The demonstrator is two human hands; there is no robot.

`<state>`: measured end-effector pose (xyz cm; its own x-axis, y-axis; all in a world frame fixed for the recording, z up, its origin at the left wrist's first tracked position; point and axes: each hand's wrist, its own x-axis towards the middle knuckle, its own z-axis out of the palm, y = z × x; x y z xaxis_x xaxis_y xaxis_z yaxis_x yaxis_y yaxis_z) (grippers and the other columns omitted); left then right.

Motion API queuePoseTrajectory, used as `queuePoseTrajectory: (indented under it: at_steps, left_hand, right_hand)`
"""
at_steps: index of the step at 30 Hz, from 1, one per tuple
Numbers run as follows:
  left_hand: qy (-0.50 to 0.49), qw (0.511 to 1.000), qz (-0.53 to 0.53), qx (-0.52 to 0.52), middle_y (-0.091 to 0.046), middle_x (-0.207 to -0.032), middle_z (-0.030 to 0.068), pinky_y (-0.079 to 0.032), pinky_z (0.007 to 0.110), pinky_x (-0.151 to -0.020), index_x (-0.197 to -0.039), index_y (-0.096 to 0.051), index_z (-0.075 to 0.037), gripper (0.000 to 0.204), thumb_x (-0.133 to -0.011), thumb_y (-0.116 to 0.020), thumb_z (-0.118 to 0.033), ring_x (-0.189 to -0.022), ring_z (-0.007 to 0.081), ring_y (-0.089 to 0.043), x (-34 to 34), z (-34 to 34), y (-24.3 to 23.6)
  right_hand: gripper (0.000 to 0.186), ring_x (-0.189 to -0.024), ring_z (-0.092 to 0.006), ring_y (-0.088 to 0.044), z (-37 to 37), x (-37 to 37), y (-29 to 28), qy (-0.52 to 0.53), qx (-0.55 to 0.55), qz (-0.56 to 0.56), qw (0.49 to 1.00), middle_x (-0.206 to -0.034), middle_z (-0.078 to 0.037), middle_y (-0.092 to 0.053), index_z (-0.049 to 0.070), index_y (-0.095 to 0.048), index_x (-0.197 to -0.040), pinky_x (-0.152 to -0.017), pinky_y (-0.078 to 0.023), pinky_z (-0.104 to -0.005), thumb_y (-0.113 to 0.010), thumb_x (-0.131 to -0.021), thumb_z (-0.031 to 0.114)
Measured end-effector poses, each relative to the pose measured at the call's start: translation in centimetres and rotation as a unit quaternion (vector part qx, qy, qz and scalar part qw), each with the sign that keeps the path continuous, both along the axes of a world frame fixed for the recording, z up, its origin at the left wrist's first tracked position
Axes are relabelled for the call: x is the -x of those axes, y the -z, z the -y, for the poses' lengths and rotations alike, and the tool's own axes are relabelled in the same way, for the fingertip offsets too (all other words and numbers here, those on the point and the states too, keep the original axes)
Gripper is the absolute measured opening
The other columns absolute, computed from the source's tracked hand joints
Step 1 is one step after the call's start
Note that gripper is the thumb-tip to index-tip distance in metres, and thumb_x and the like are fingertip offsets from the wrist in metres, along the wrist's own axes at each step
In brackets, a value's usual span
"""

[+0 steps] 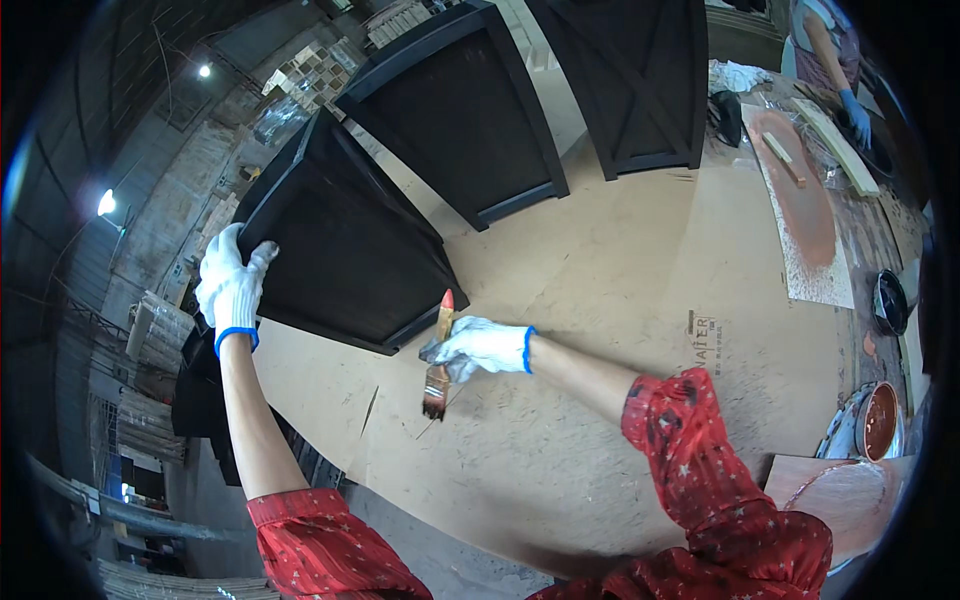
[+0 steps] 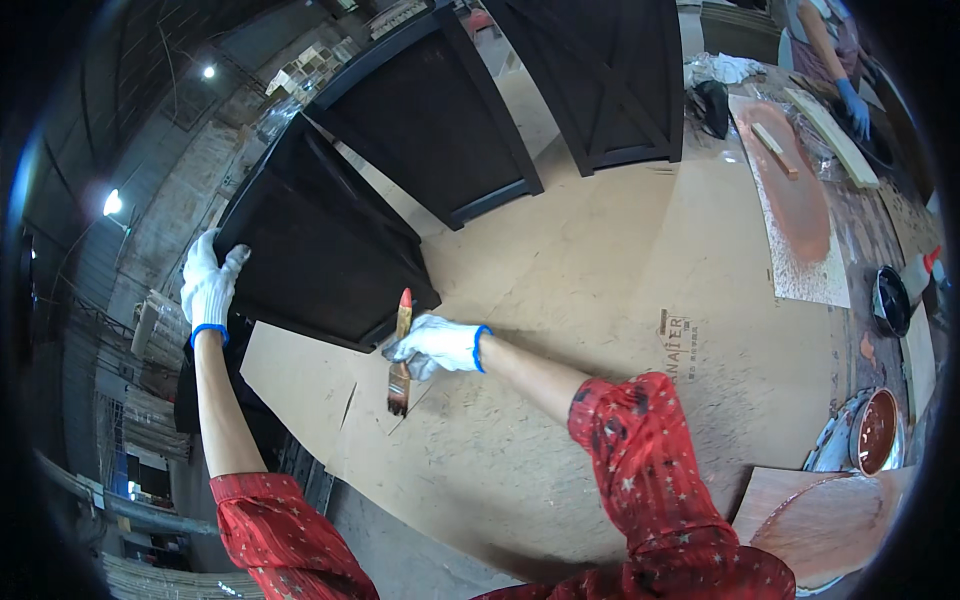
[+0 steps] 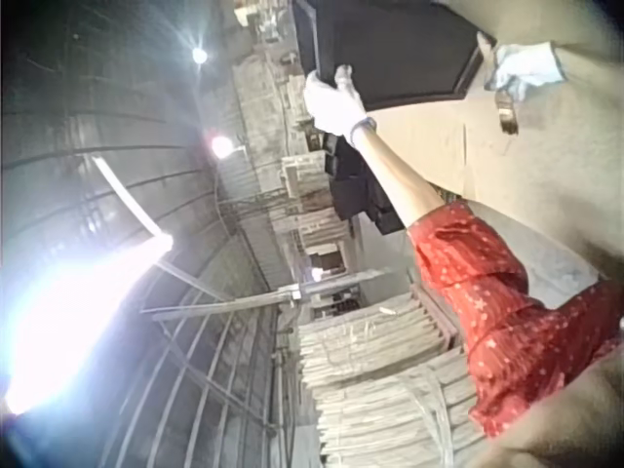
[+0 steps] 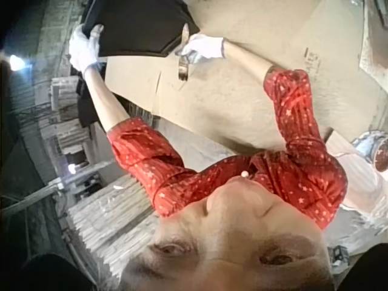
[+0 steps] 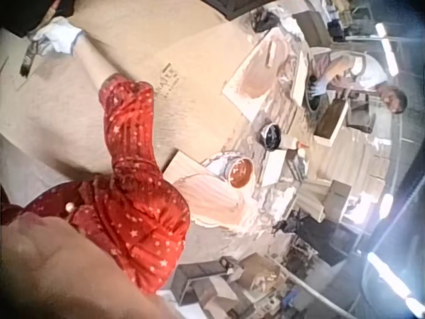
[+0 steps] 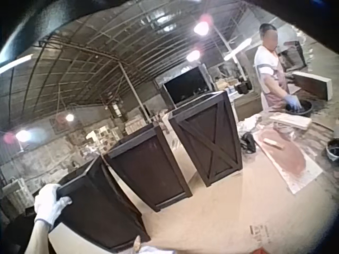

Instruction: Staining a black wooden cabinet piece using a paintbrush in a workshop.

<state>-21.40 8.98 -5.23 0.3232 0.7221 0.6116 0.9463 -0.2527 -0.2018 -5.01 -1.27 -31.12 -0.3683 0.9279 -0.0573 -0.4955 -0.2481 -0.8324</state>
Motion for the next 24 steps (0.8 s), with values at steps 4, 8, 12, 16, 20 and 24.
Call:
queuePoseTrajectory:
  at_steps: [4, 8, 12, 16, 20, 24]
  left_hand:
    - [0.023, 0.999, 0.013, 0.029, -0.055, -0.118, 0.0120, -0.043, 0.041, -0.089, -0.121, -0.049, -0.011, 0.053, -0.077, -0.066, -0.037, -0.107, 0.0315, -0.053, 0.2, 0.4, -0.4]
    - [0.050, 0.995, 0.040, 0.079, -0.057, -0.112, 0.0147, -0.044, 0.038, -0.086, -0.117, -0.051, -0.007, 0.050, -0.076, -0.068, -0.029, -0.102, 0.0317, -0.055, 3.0, 1.6, -1.4]
    - [0.092, 0.986, 0.088, 0.103, -0.058, -0.105, 0.0141, -0.044, 0.037, -0.083, -0.115, -0.051, -0.006, 0.049, -0.072, -0.071, -0.018, -0.097, 0.0301, -0.056, 7.7, 2.9, -0.7]
    - [0.161, 0.979, 0.080, 0.096, -0.057, -0.102, 0.0146, -0.045, 0.035, -0.079, -0.111, -0.052, -0.006, 0.046, -0.068, -0.065, 0.003, -0.094, 0.0311, -0.057, 11.2, 3.1, 0.4]
    - [0.204, 0.970, 0.125, 0.035, -0.056, -0.094, 0.0138, -0.044, 0.034, -0.079, -0.096, -0.055, -0.006, 0.040, -0.062, -0.048, 0.014, -0.092, 0.0352, -0.055, 10.9, 2.5, 1.2]
    - [0.226, 0.953, 0.200, 0.002, -0.058, -0.096, 0.0145, -0.044, 0.034, -0.081, -0.094, -0.057, -0.006, 0.039, -0.063, -0.046, 0.014, -0.095, 0.0346, -0.056, 10.5, -0.3, 2.3]
  right_hand:
    - [0.021, -0.058, -0.0055, -0.050, 2.5, -3.0, -0.5, -0.030, -0.005, -0.006, 1.000, -0.071, -0.002, -0.058, 0.000, -0.063, -0.098, -0.049, -0.038, -0.0205, -0.065, -0.082, 0.013]
    - [0.023, -0.066, -0.0118, -0.059, 5.3, -5.1, -2.1, 0.008, -0.063, 0.024, 0.998, -0.076, -0.006, -0.063, -0.002, -0.064, -0.097, -0.057, -0.047, -0.0233, -0.062, -0.082, 0.015]
    - [0.022, -0.075, -0.0108, -0.060, 7.5, -7.7, -4.2, 0.136, -0.063, 0.095, 0.984, -0.084, -0.006, -0.063, -0.001, -0.062, -0.098, -0.063, -0.047, -0.0223, -0.060, -0.085, 0.017]
    - [0.037, -0.083, -0.0162, -0.062, 9.1, -9.0, -7.7, 0.225, -0.168, 0.412, 0.867, -0.097, -0.009, -0.064, 0.008, -0.055, -0.120, -0.071, -0.049, -0.0269, -0.059, -0.085, 0.019]
    - [0.048, -0.079, -0.0241, -0.063, 10.0, -6.6, -13.0, 0.213, -0.262, 0.676, 0.655, -0.095, -0.010, -0.064, 0.023, -0.049, -0.129, -0.070, -0.049, -0.0329, -0.053, -0.081, 0.014]
    - [0.061, -0.068, -0.0266, -0.060, 8.1, -5.3, -14.1, 0.214, -0.401, 0.727, 0.515, -0.078, -0.008, -0.060, 0.023, -0.046, -0.131, -0.064, -0.049, -0.0364, -0.051, -0.073, 0.006]
